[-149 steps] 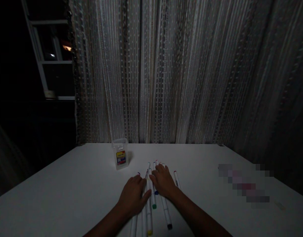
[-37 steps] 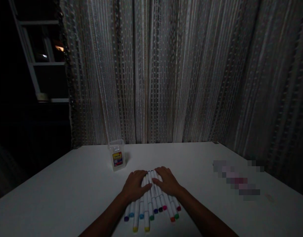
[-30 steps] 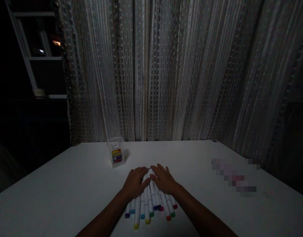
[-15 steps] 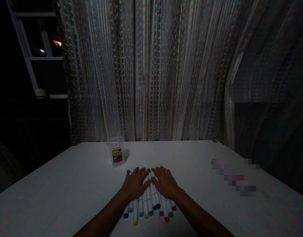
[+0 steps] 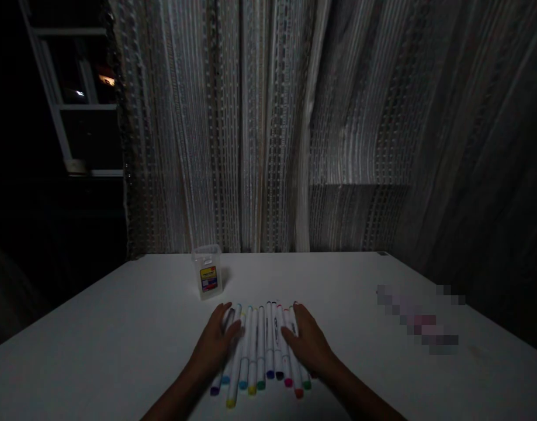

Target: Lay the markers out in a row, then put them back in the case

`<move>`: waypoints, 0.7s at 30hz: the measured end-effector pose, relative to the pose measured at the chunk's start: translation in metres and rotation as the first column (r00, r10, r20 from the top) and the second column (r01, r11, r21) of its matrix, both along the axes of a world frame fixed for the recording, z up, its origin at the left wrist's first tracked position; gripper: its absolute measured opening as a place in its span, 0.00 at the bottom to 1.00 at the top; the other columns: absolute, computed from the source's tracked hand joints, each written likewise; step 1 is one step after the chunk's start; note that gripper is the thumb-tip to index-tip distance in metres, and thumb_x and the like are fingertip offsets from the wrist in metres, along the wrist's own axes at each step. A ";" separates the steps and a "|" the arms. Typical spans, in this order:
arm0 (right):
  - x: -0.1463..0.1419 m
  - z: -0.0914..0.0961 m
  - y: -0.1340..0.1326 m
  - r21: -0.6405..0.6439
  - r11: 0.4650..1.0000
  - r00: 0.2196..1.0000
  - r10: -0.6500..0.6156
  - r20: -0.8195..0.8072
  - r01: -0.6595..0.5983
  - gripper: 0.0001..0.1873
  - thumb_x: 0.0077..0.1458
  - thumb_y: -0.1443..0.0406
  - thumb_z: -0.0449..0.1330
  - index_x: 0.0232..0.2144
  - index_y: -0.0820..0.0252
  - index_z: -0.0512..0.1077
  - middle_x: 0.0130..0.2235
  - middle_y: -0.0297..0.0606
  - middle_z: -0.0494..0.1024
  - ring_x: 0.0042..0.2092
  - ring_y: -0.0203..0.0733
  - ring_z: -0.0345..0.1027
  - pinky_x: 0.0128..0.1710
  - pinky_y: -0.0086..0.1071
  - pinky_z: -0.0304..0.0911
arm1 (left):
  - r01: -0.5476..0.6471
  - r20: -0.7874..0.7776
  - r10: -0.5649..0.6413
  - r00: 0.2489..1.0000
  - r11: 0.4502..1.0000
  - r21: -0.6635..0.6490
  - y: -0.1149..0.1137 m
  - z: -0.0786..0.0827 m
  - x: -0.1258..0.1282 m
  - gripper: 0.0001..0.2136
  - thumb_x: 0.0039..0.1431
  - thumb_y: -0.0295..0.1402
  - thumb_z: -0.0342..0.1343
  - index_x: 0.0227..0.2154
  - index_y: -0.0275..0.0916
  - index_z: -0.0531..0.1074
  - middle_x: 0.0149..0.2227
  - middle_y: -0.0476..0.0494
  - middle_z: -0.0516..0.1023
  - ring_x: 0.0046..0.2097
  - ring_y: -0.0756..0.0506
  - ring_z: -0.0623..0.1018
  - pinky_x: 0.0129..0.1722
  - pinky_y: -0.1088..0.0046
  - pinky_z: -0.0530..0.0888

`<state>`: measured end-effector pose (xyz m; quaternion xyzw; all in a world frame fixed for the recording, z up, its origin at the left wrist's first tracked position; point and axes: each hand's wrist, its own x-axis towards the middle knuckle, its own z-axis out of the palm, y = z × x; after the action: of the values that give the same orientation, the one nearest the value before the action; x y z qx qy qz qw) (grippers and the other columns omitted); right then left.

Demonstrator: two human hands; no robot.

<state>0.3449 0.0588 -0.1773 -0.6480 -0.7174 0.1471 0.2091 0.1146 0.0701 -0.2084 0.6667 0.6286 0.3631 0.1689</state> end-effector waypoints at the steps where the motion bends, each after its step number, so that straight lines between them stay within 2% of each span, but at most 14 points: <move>1: -0.002 -0.003 -0.003 0.014 1.000 1.000 0.002 -0.006 -0.002 0.37 0.55 0.57 0.50 0.62 0.70 0.50 0.65 0.47 0.48 0.65 0.50 0.37 0.63 0.42 0.41 | 0.013 -0.002 -0.013 1.000 1.000 -0.012 -0.001 -0.002 0.004 0.25 0.59 0.40 0.45 0.58 0.35 0.57 0.63 0.34 0.55 0.64 0.40 0.56 0.62 0.58 0.57; 3: -0.007 -0.007 -0.007 0.043 0.999 1.000 -0.001 -0.016 0.002 0.36 0.55 0.57 0.49 0.62 0.69 0.51 0.65 0.45 0.46 0.66 0.49 0.35 0.63 0.42 0.41 | 0.032 -0.038 -0.032 0.999 0.999 -0.015 -0.004 -0.003 0.014 0.27 0.56 0.39 0.48 0.57 0.31 0.58 0.64 0.32 0.54 0.64 0.39 0.54 0.62 0.59 0.56; 6: -0.014 -0.004 -0.007 0.005 1.000 1.000 -0.004 -0.014 0.004 0.35 0.56 0.58 0.47 0.63 0.70 0.50 0.66 0.45 0.43 0.66 0.49 0.35 0.64 0.41 0.42 | 0.036 -0.116 -0.037 0.993 0.999 -0.010 -0.006 0.003 0.027 0.29 0.54 0.39 0.51 0.57 0.29 0.60 0.64 0.30 0.52 0.65 0.37 0.53 0.62 0.58 0.56; 9: -0.017 0.002 -0.004 -0.042 0.999 1.000 0.007 0.019 -0.006 0.36 0.57 0.58 0.47 0.63 0.73 0.48 0.66 0.47 0.42 0.66 0.50 0.33 0.64 0.41 0.40 | 0.092 -0.237 -0.092 0.967 0.996 -0.008 -0.007 0.013 0.033 0.30 0.55 0.46 0.49 0.57 0.33 0.61 0.64 0.33 0.53 0.65 0.35 0.51 0.61 0.54 0.55; 13: -0.016 0.007 0.002 -0.014 0.999 0.996 0.033 0.078 -0.032 0.36 0.57 0.57 0.46 0.63 0.71 0.47 0.66 0.47 0.43 0.66 0.51 0.33 0.64 0.40 0.38 | 0.160 -0.395 -0.174 0.902 0.985 -0.067 -0.005 0.021 0.034 0.31 0.57 0.51 0.44 0.58 0.37 0.60 0.63 0.35 0.56 0.65 0.34 0.50 0.60 0.50 0.55; 18: -0.012 0.012 0.013 -0.022 0.996 0.984 0.088 0.153 -0.086 0.34 0.60 0.55 0.44 0.64 0.64 0.48 0.66 0.46 0.42 0.65 0.54 0.35 0.63 0.46 0.37 | 0.154 -0.457 -0.175 0.872 0.985 -0.082 0.005 0.030 0.040 0.29 0.61 0.50 0.39 0.60 0.39 0.58 0.64 0.34 0.54 0.65 0.33 0.49 0.59 0.49 0.55; 21: -0.009 0.017 0.017 -0.046 0.996 0.980 0.087 0.179 -0.080 0.35 0.60 0.52 0.43 0.63 0.66 0.50 0.66 0.50 0.41 0.65 0.57 0.34 0.62 0.48 0.36 | 0.174 -0.481 -0.203 0.853 0.979 -0.104 0.012 0.035 0.042 0.29 0.61 0.50 0.38 0.61 0.41 0.57 0.65 0.36 0.52 0.65 0.32 0.48 0.59 0.46 0.53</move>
<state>0.3357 0.0757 -0.1606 -0.6321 -0.7569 0.1103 0.1242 0.1566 0.0816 -0.1732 0.7900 0.5925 0.1465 0.0582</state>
